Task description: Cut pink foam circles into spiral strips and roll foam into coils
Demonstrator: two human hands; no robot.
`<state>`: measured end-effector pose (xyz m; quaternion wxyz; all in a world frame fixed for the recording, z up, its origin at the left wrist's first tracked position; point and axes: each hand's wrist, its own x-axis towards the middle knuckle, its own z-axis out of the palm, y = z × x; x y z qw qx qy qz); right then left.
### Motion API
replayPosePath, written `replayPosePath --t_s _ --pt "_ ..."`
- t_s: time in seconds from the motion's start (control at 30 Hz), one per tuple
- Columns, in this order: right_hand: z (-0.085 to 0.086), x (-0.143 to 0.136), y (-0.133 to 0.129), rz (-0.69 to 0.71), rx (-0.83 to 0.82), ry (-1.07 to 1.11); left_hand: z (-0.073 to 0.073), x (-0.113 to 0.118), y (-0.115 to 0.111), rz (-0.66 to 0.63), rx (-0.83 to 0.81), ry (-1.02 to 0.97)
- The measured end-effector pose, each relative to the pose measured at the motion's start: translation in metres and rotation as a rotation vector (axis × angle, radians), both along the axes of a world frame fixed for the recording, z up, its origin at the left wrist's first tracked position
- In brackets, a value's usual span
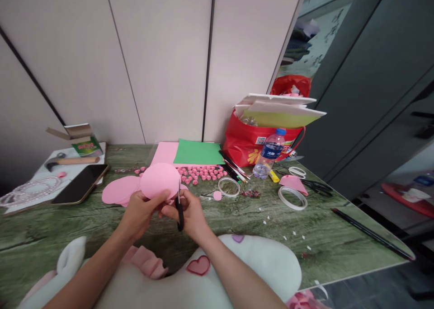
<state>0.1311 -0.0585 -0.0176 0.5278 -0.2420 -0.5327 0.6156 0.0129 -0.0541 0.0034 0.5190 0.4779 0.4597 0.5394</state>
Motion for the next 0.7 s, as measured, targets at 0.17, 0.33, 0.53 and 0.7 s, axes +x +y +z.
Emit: replayPosePath --t_s 0.17,0.33,0.53,0.7 --pt "0.000 0.001 0.000 -0.025 0.001 -0.042 0.002 0.000 0.000 0.000 -0.001 -0.029" --pt "-0.005 0.002 0.001 -0.059 -0.014 -0.072 0.002 0.000 0.000 0.011 -0.003 -0.008" --pt "-0.011 0.002 0.002 -0.077 -0.048 -0.081 0.002 -0.001 -0.001 0.004 0.014 -0.028" --pt "-0.011 0.001 0.002 -0.058 -0.075 -0.068 0.005 0.001 -0.002 -0.052 -0.023 -0.088"
